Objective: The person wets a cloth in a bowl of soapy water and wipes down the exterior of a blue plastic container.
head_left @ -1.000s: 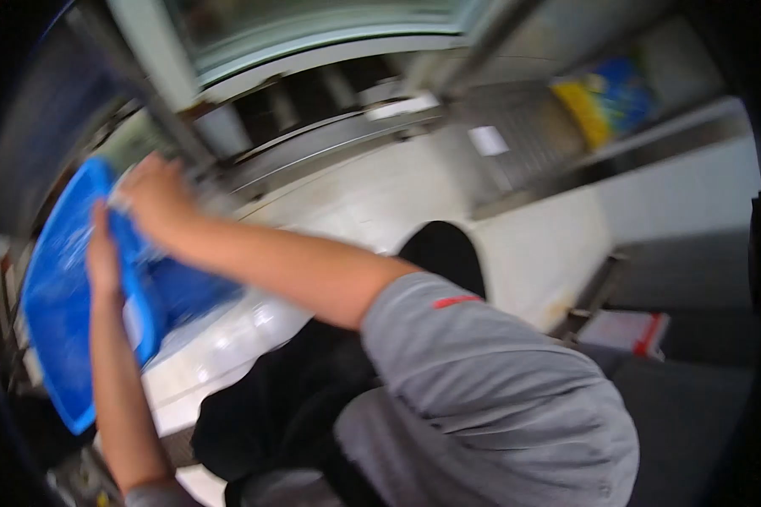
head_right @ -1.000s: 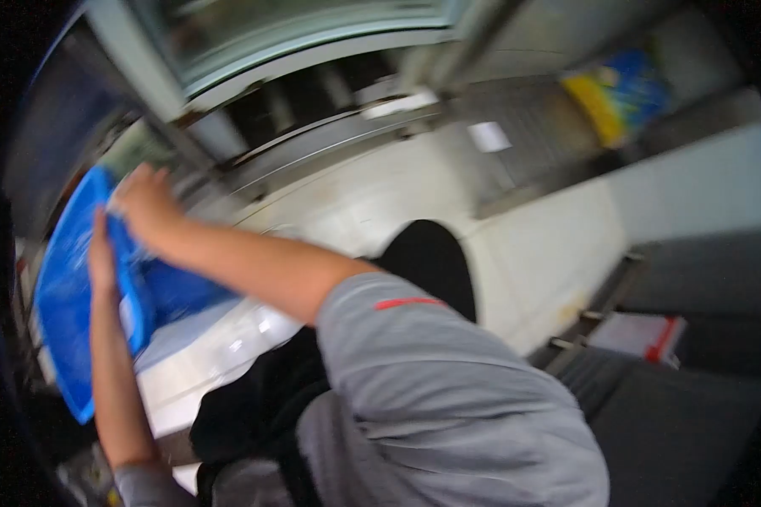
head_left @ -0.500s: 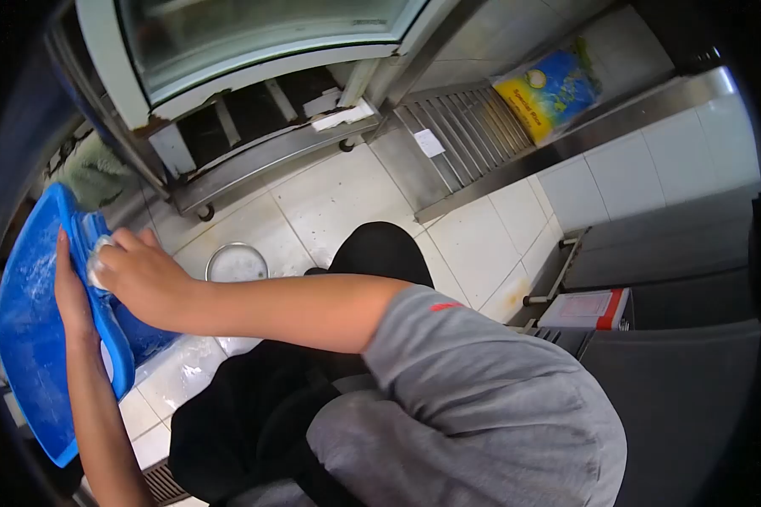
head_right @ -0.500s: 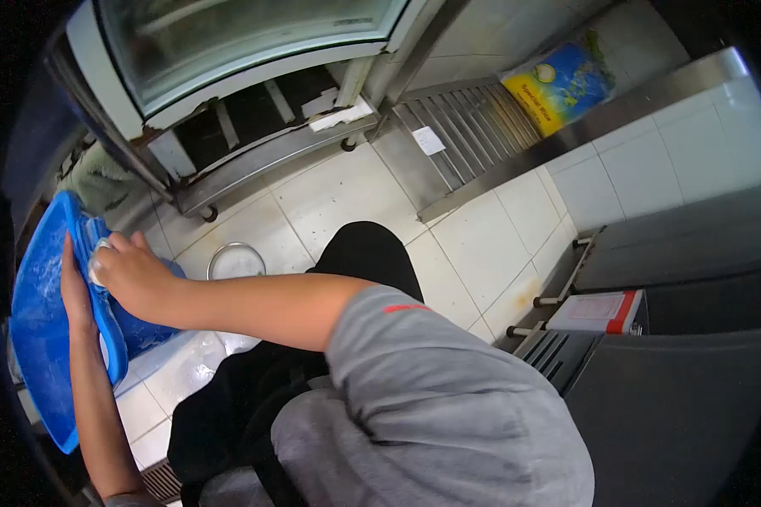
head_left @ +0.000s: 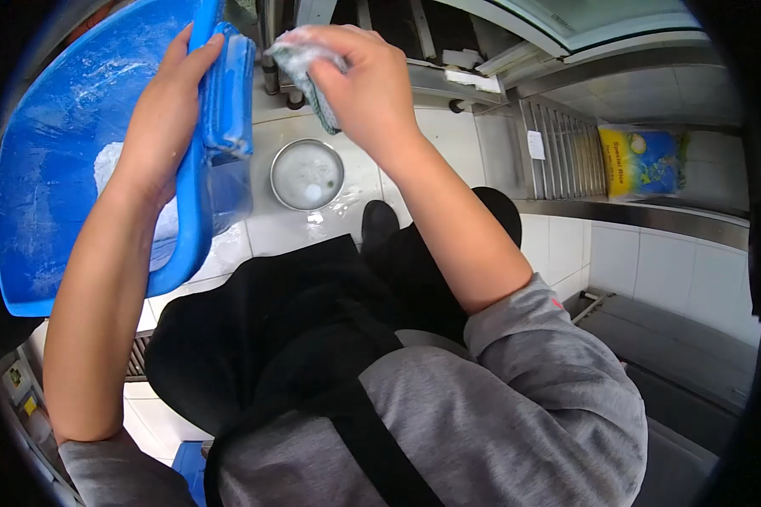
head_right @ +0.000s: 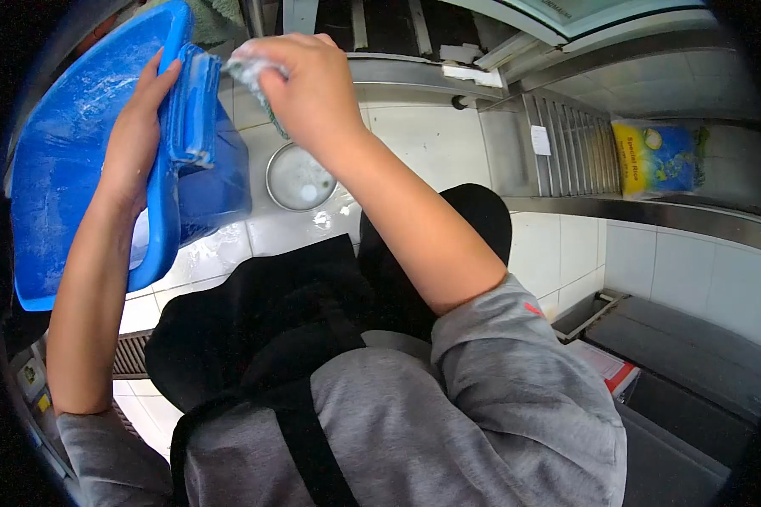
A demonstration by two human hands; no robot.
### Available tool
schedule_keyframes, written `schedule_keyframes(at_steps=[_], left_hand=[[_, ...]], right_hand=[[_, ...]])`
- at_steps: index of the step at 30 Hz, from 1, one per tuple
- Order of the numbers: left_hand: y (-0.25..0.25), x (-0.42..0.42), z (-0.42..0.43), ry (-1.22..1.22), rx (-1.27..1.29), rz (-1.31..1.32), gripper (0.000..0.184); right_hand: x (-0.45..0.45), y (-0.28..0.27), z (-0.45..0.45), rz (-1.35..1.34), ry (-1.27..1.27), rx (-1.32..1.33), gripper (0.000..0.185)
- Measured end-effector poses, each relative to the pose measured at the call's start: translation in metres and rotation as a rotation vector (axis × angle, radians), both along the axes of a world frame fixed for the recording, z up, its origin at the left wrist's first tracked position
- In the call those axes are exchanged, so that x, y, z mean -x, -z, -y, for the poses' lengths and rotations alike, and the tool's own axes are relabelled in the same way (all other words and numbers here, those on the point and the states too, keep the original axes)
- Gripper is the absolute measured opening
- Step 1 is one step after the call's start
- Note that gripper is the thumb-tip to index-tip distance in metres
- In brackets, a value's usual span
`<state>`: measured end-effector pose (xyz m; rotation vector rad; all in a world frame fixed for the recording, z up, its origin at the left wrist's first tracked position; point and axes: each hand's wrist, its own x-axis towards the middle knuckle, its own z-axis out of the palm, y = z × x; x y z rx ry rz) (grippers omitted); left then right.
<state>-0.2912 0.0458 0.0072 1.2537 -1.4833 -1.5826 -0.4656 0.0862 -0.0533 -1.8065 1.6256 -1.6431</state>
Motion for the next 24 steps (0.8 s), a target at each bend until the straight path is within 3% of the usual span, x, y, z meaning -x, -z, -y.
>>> schedule_keyframes(at_steps=[1, 4, 6, 8, 10, 24], left_hand=[[0.007, 0.000, 0.002, -0.003, 0.019, -0.055, 0.060], [0.009, -0.008, 0.009, 0.005, -0.153, 0.042, 0.057], [0.010, -0.009, 0.011, 0.011, -0.126, 0.028, 0.054], [0.007, -0.006, 0.009, 0.006, -0.099, 0.003, 0.053], [0.006, 0.003, 0.002, -0.123, 0.034, -0.119, 0.052], [0.007, 0.000, 0.007, -0.062, 0.015, -0.134, 0.054]], right_hand=[[-0.003, 0.001, -0.002, -0.274, 0.053, 0.076, 0.027], [-0.024, 0.001, 0.004, -0.355, 0.141, 0.163, 0.028], [-0.033, -0.010, 0.000, -0.324, 0.204, 0.219, 0.025], [-0.034, -0.023, 0.002, -0.323, 0.076, 0.084, 0.020], [-0.035, -0.027, 0.002, -0.306, 0.085, 0.090, 0.018], [-0.038, -0.032, 0.017, -0.487, 0.167, 0.165, 0.013]])
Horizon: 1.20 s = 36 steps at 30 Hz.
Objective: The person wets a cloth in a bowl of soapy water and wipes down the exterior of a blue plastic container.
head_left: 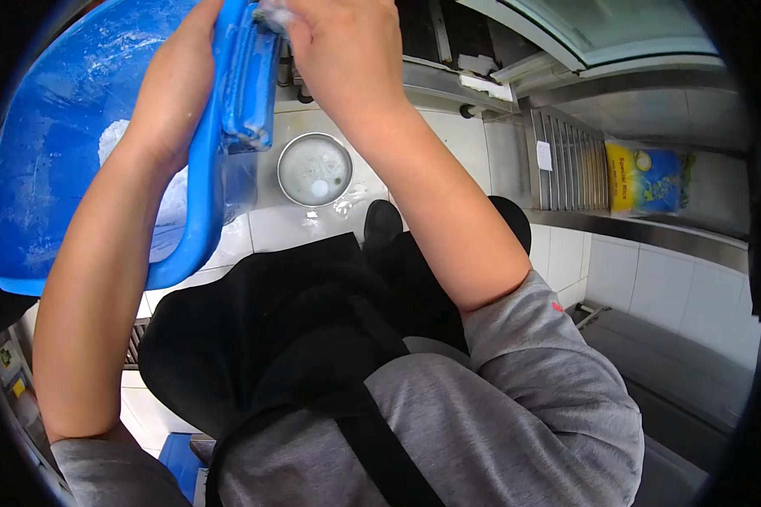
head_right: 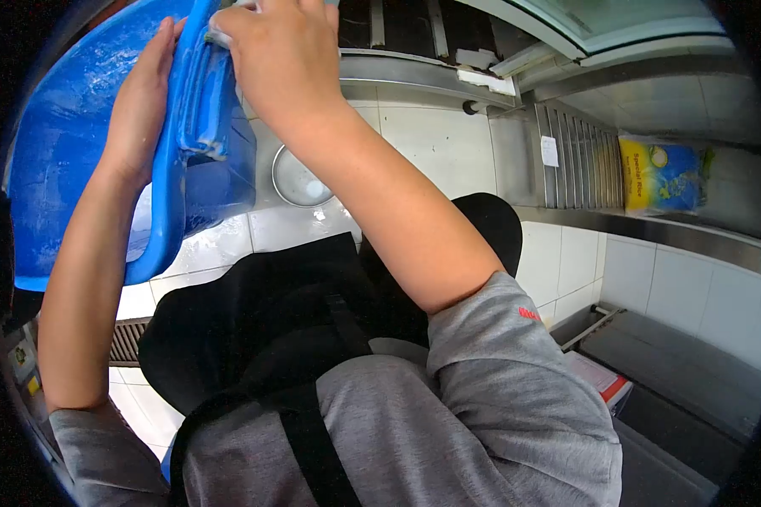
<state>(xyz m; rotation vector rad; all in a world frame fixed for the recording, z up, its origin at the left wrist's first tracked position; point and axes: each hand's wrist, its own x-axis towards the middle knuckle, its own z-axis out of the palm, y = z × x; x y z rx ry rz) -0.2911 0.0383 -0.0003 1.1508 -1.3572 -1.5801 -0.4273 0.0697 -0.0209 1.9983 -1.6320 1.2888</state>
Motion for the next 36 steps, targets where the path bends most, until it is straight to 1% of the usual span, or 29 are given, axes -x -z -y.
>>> schedule_keyframes(at_steps=[1, 2, 3, 4, 5, 9, 12, 13, 14, 16, 17, 18, 19, 20, 22, 23, 24, 25, 26, 27, 28, 30, 31, 33, 34, 35, 36], left_hand=[[-0.004, -0.002, 0.000, 0.057, -0.044, -0.033, 0.053], [-0.007, 0.000, -0.002, 0.044, -0.042, -0.035, 0.053], [-0.011, 0.004, -0.004, -0.028, -0.093, -0.046, 0.039], [-0.015, 0.006, -0.006, -0.102, -0.143, -0.060, 0.039], [-0.010, 0.001, -0.006, -0.029, -0.070, -0.027, 0.049], [0.000, -0.003, 0.008, -0.023, -0.086, -0.009, 0.049], [0.007, -0.009, 0.015, 0.150, -0.062, -0.034, 0.054], [0.003, -0.009, 0.010, 0.139, -0.060, -0.032, 0.054], [-0.002, -0.006, 0.004, 0.108, -0.011, -0.001, 0.056], [-0.003, -0.006, -0.002, 0.068, 0.038, 0.038, 0.057], [0.005, -0.004, -0.004, -0.003, 0.296, 0.151, 0.058], [0.009, -0.003, -0.004, -0.070, 0.553, 0.263, 0.059], [0.016, -0.012, 0.020, 0.089, 0.222, 0.184, 0.060], [0.013, -0.012, 0.020, 0.085, 0.218, 0.182, 0.060], [0.009, -0.018, 0.021, 0.238, 0.292, 0.160, 0.059], [0.022, -0.009, 0.023, 0.055, 0.401, 0.205, 0.060], [0.026, -0.010, 0.025, 0.051, 0.394, 0.207, 0.060], [0.021, -0.010, 0.022, 0.053, 0.356, 0.204, 0.061], [0.019, -0.010, 0.019, 0.053, 0.319, 0.199, 0.061], [0.026, -0.011, 0.025, 0.063, 0.414, 0.249, 0.062], [0.029, -0.011, 0.026, 0.054, 0.411, 0.244, 0.062], [0.030, -0.014, 0.030, 0.152, 0.384, 0.169, 0.062], [0.040, -0.009, 0.034, 0.049, 0.488, 0.169, 0.063], [0.037, -0.008, 0.034, 0.016, 0.479, 0.177, 0.064], [0.038, -0.007, 0.032, 0.004, 0.468, 0.189, 0.064], [0.040, -0.007, 0.032, 0.003, 0.529, 0.180, 0.063], [0.033, -0.008, 0.028, 0.000, 0.523, 0.179, 0.063]], right_hand=[[-0.001, 0.000, 0.000, -0.020, -0.003, 0.015, 0.012], [-0.001, -0.001, -0.001, -0.039, -0.007, 0.029, 0.012], [-0.003, -0.002, -0.001, -0.051, -0.004, 0.016, 0.011], [-0.003, -0.003, -0.001, -0.054, -0.020, 0.018, 0.011], [-0.003, -0.004, -0.002, -0.090, -0.013, 0.017, 0.011], [-0.006, -0.011, -0.007, -0.157, -0.008, -0.027, 0.010], [-0.001, -0.013, -0.004, -0.178, -0.042, -0.041, 0.010], [0.000, -0.014, -0.001, -0.181, -0.064, -0.048, 0.009], [0.000, -0.013, 0.004, -0.177, -0.077, -0.043, 0.009], [0.000, -0.009, 0.014, -0.056, -0.113, -0.078, 0.008], [0.003, -0.005, 0.021, -0.081, -0.192, -0.042, 0.009], [0.002, 0.004, 0.018, -0.080, -0.195, -0.039, 0.009], [-0.006, 0.007, 0.006, -0.008, -0.169, -0.022, 0.016], [-0.012, 0.009, -0.005, 0.063, -0.147, -0.006, 0.023], [-0.016, 0.012, -0.016, 0.040, -0.173, -0.011, 0.025], [-0.015, 0.014, -0.015, 0.061, -0.176, -0.010, 0.025], [-0.013, 0.016, -0.014, 0.082, -0.173, -0.010, 0.025], [-0.012, 0.012, -0.008, 0.086, -0.117, -0.033, 0.025], [-0.010, 0.015, -0.003, 0.084, -0.117, -0.042, 0.025], [-0.010, 0.019, 0.002, 0.148, -0.060, -0.035, 0.025], [-0.012, 0.021, 0.006, 0.209, -0.007, -0.024, 0.025], [-0.025, 0.028, -0.022, 0.213, -0.069, -0.022, 0.022], [-0.033, 0.034, -0.039, 0.229, -0.119, 0.027, 0.020], [-0.038, 0.043, -0.046, 0.233, -0.171, 0.115, 0.017], [-0.036, 0.043, -0.039, 0.231, -0.176, 0.107, 0.017], [-0.031, 0.041, -0.022, 0.265, -0.105, 0.097, 0.017], [-0.025, 0.039, -0.003, 0.298, -0.034, 0.088, 0.017]])
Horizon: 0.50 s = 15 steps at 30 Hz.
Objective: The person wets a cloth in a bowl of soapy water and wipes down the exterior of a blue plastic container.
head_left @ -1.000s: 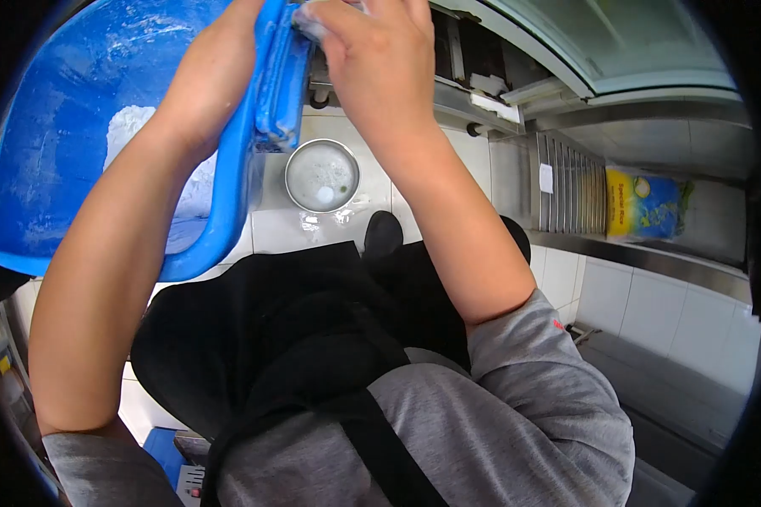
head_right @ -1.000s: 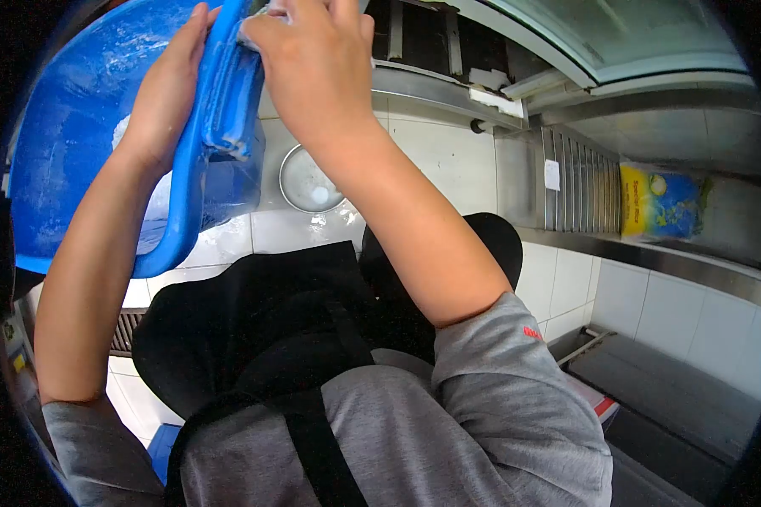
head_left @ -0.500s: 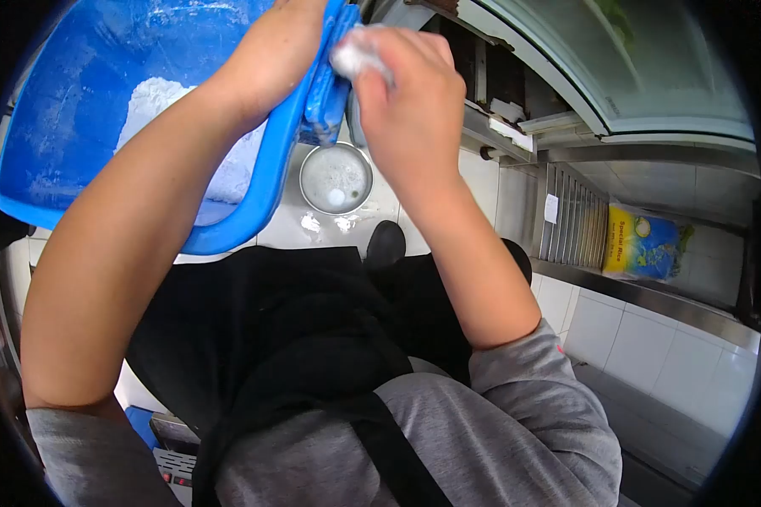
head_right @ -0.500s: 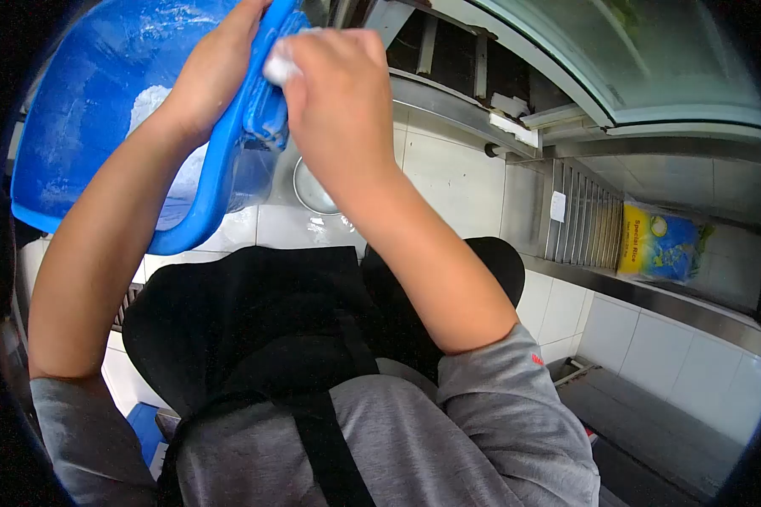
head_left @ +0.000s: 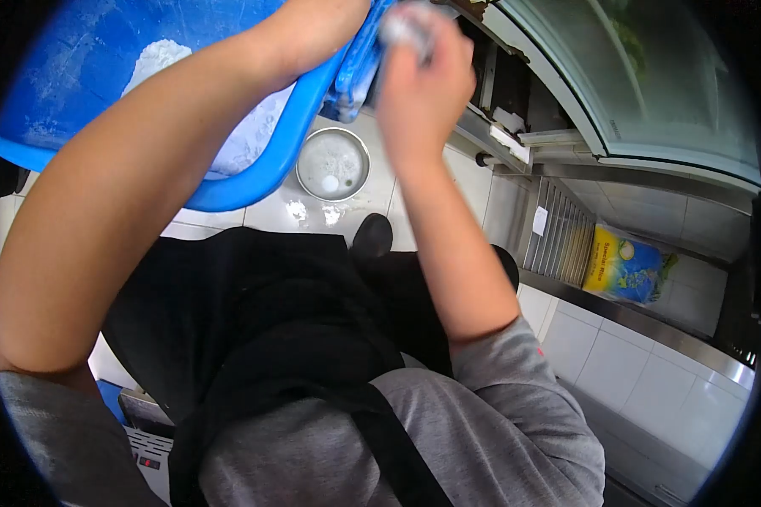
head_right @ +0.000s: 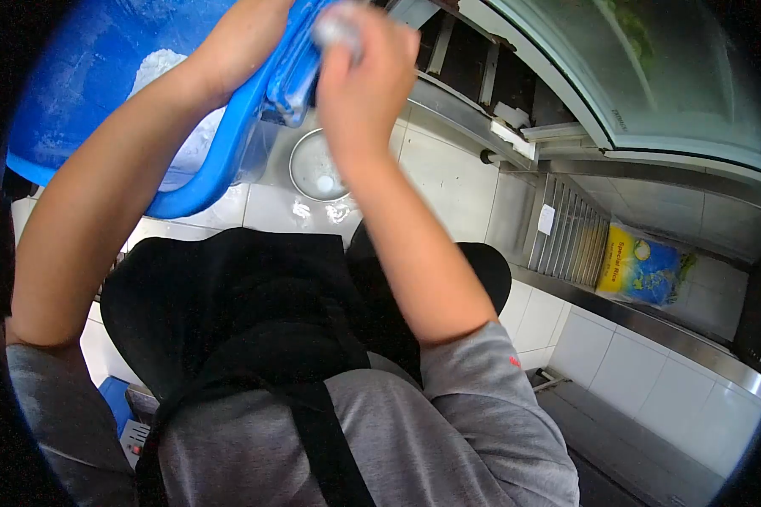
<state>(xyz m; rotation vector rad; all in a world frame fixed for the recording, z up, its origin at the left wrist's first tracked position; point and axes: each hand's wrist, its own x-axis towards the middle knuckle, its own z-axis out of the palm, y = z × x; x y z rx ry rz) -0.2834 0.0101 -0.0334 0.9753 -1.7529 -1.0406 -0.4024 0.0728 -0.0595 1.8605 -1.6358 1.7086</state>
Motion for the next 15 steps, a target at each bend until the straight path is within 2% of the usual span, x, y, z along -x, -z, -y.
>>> schedule_keyframes(at_steps=[2, 3, 4, 5, 6, 7, 8, 10, 11, 12, 14, 15], left_hand=[[-0.021, -0.003, -0.011, 0.077, -0.238, -0.010, 0.060], [-0.003, -0.001, 0.000, 0.055, -0.083, -0.028, 0.058], [0.011, 0.000, 0.009, 0.048, -0.074, -0.031, 0.058], [0.026, 0.001, 0.017, -0.022, 0.144, 0.064, 0.057], [0.037, 0.003, 0.023, -0.096, 0.358, 0.160, 0.056], [0.042, 0.009, 0.026, -0.163, 0.366, 0.111, 0.054], [0.027, 0.006, 0.015, -0.157, 0.358, 0.112, 0.054], [-0.022, -0.006, -0.012, 0.198, -0.265, -0.104, 0.051], [-0.009, 0.000, -0.005, 0.113, -0.181, -0.126, 0.048], [-0.009, 0.000, -0.005, 0.115, -0.180, -0.122, 0.048], [-0.007, -0.001, -0.005, 0.099, -0.135, -0.106, 0.047], [-0.007, -0.001, -0.005, 0.097, -0.140, -0.107, 0.047]], right_hand=[[0.003, -0.003, 0.013, 0.004, 0.054, -0.083, 0.018], [0.001, 0.000, 0.009, 0.024, 0.024, -0.061, 0.018], [-0.004, -0.002, 0.002, 0.042, -0.008, -0.032, 0.019], [-0.013, -0.003, -0.023, 0.083, -0.044, -0.092, 0.019], [-0.019, 0.006, -0.037, 0.056, -0.059, -0.042, 0.022], [-0.022, 0.007, -0.045, 0.063, -0.102, -0.046, 0.024], [-0.021, 0.008, -0.052, 0.074, -0.135, -0.057, 0.025], [-0.017, 0.006, -0.057, 0.137, -0.179, -0.097, 0.026], [-0.017, 0.004, -0.057, 0.193, -0.239, -0.126, 0.027], [-0.018, 0.003, -0.056, 0.197, -0.237, -0.124, 0.027], [-0.021, 0.000, -0.057, 0.439, -0.263, -0.136, 0.028], [-0.019, -0.001, -0.056, 0.439, -0.263, -0.142, 0.028]])
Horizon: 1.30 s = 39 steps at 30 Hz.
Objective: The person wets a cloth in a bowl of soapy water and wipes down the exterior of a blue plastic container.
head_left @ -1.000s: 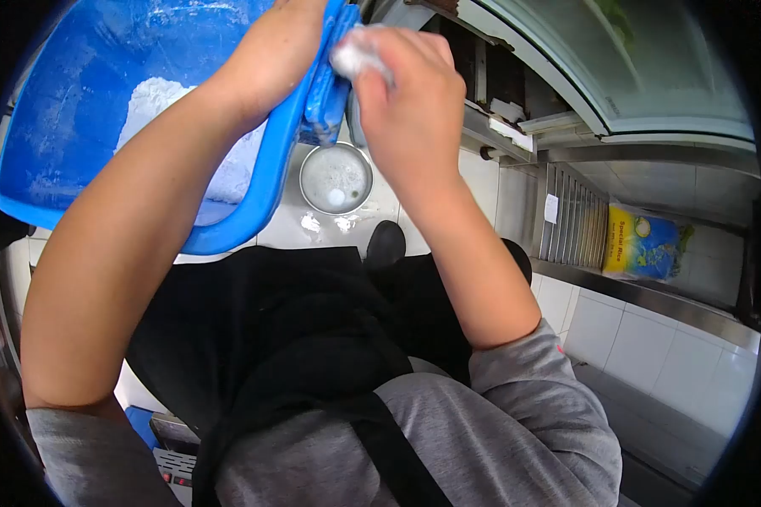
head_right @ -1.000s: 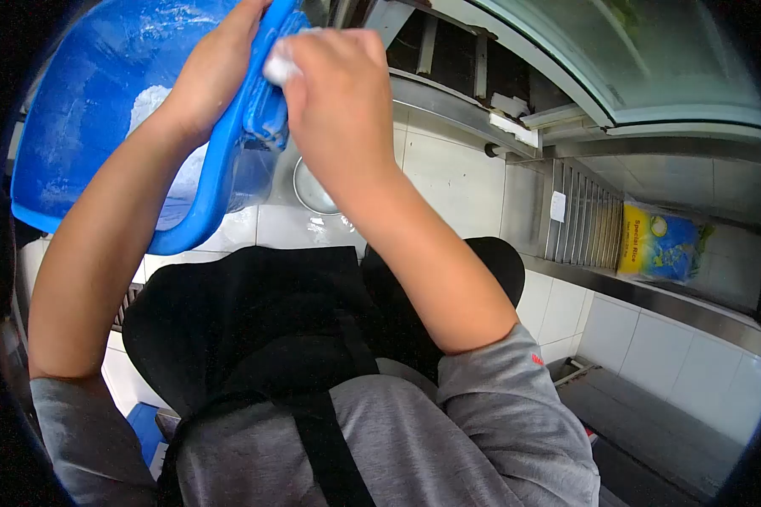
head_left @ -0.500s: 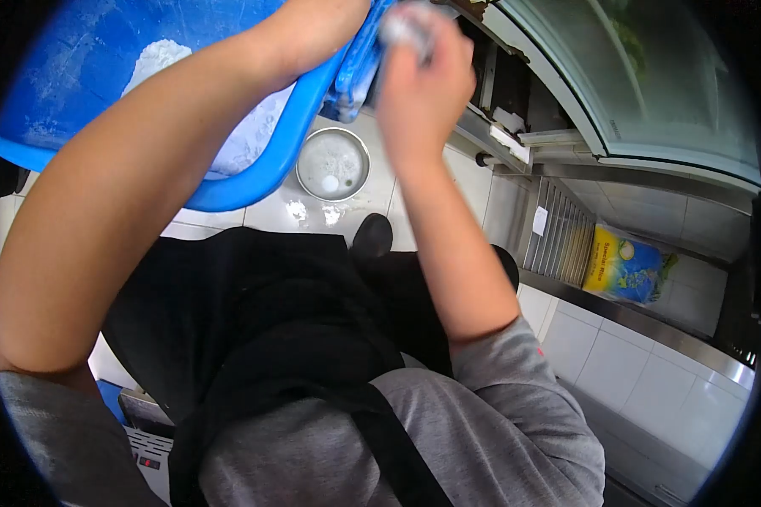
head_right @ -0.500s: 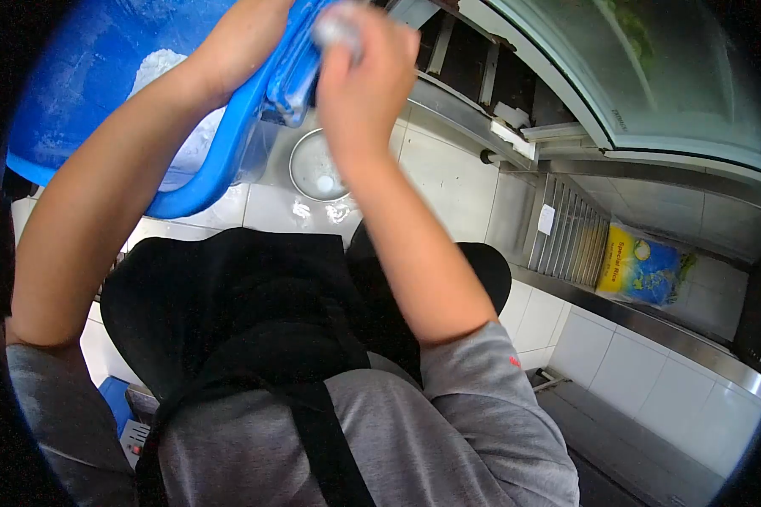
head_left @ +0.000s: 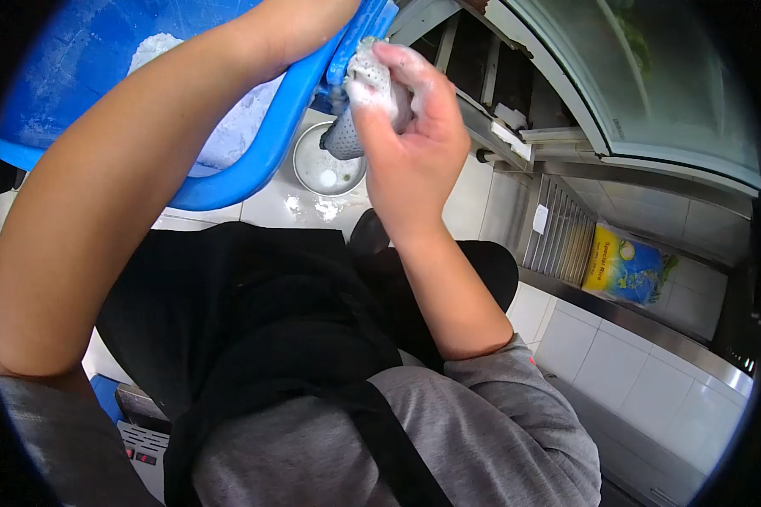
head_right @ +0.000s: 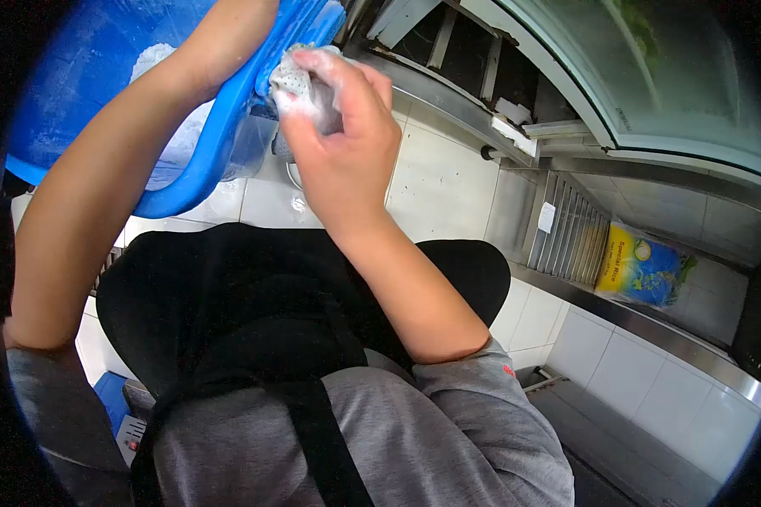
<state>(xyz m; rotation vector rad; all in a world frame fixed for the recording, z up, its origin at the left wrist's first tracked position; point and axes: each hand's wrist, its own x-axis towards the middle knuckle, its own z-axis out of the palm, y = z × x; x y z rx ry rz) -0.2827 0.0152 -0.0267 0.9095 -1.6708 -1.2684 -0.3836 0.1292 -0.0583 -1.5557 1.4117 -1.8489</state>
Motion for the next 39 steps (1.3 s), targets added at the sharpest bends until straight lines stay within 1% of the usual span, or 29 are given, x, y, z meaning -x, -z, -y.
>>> schedule_keyframes(at_steps=[2, 3, 5, 6, 8, 9, 11, 15, 17, 18, 20, 21, 23, 24, 26, 27, 29, 33, 35, 36, 38, 39], left_hand=[[-0.003, -0.001, 0.001, 0.079, -0.113, -0.021, 0.048], [-0.004, -0.002, 0.000, 0.083, -0.112, -0.016, 0.048], [-0.008, -0.004, -0.005, 0.065, 0.076, 0.074, 0.048], [-0.007, -0.002, -0.003, 0.068, 0.077, 0.077, 0.048], [-0.005, 0.000, 0.000, 0.026, -0.027, 0.037, 0.048], [-0.004, -0.001, 0.001, 0.025, -0.029, 0.040, 0.048], [-0.006, -0.002, -0.001, 0.038, -0.084, 0.078, 0.048], [-0.011, -0.002, -0.003, 0.048, -0.099, 0.065, 0.049], [-0.022, -0.001, -0.011, 0.016, -0.194, 0.089, 0.050], [-0.017, -0.001, -0.009, 0.018, -0.195, 0.091, 0.050], [-0.009, -0.002, -0.004, -0.029, -0.024, 0.180, 0.050], [-0.006, -0.002, -0.001, -0.028, -0.024, 0.181, 0.050], [-0.006, -0.001, -0.001, -0.015, -0.059, 0.135, 0.051], [-0.006, -0.001, -0.001, -0.015, -0.060, 0.134, 0.051], [-0.004, -0.001, 0.001, 0.036, -0.126, 0.070, 0.052], [-0.003, -0.001, 0.001, 0.036, -0.126, 0.069, 0.052], [-0.007, -0.001, 0.000, 0.000, -0.027, 0.148, 0.052], [-0.009, -0.002, -0.002, 0.004, -0.084, 0.119, 0.052], [-0.007, -0.003, -0.001, -0.033, 0.099, 0.190, 0.051], [-0.006, -0.002, 0.000, -0.032, 0.098, 0.190, 0.051], [-0.017, 0.001, -0.004, -0.039, -0.158, 0.146, 0.051], [-0.014, 0.001, -0.003, -0.038, -0.157, 0.147, 0.051]], right_hand=[[0.010, -0.005, 0.003, -0.164, -0.036, -0.065, 0.027], [0.015, -0.007, 0.004, -0.159, -0.031, -0.065, 0.027], [0.022, -0.010, 0.008, -0.441, -0.015, -0.036, 0.025], [0.024, -0.010, 0.010, -0.438, -0.011, -0.035, 0.025], [0.025, -0.009, 0.014, -0.422, -0.010, -0.012, 0.021], [0.026, -0.011, 0.014, -0.419, -0.012, -0.013, 0.021], [0.028, -0.015, 0.014, -0.417, -0.036, -0.078, 0.018], [0.027, -0.019, 0.013, -0.321, -0.052, -0.123, 0.021], [0.026, -0.024, 0.011, -0.471, -0.032, -0.094, 0.022], [0.026, -0.026, 0.010, -0.469, -0.031, -0.096, 0.022], [0.027, -0.031, 0.008, -0.602, -0.020, -0.071, 0.023], [0.027, -0.034, 0.006, -0.601, -0.019, -0.071, 0.023], [0.026, -0.041, 0.003, -0.788, -0.015, -0.025, 0.023], [0.024, -0.046, 0.002, -0.788, -0.015, -0.025, 0.023], [0.020, -0.054, -0.001, -0.977, 0.071, -0.105, 0.024], [0.020, -0.056, 0.001, -0.978, 0.071, -0.106, 0.024], [0.021, -0.058, 0.006, -0.833, -0.099, -0.019, 0.015], [0.018, -0.060, 0.008, -0.834, -0.058, 0.032, 0.018], [0.017, -0.063, 0.009, -0.882, -0.031, -0.005, 0.015], [0.016, -0.064, 0.009, -0.882, -0.030, -0.006, 0.015], [0.014, -0.065, 0.008, -0.881, -0.052, -0.057, 0.015], [0.013, -0.063, 0.007, -0.880, -0.051, -0.057, 0.015]])
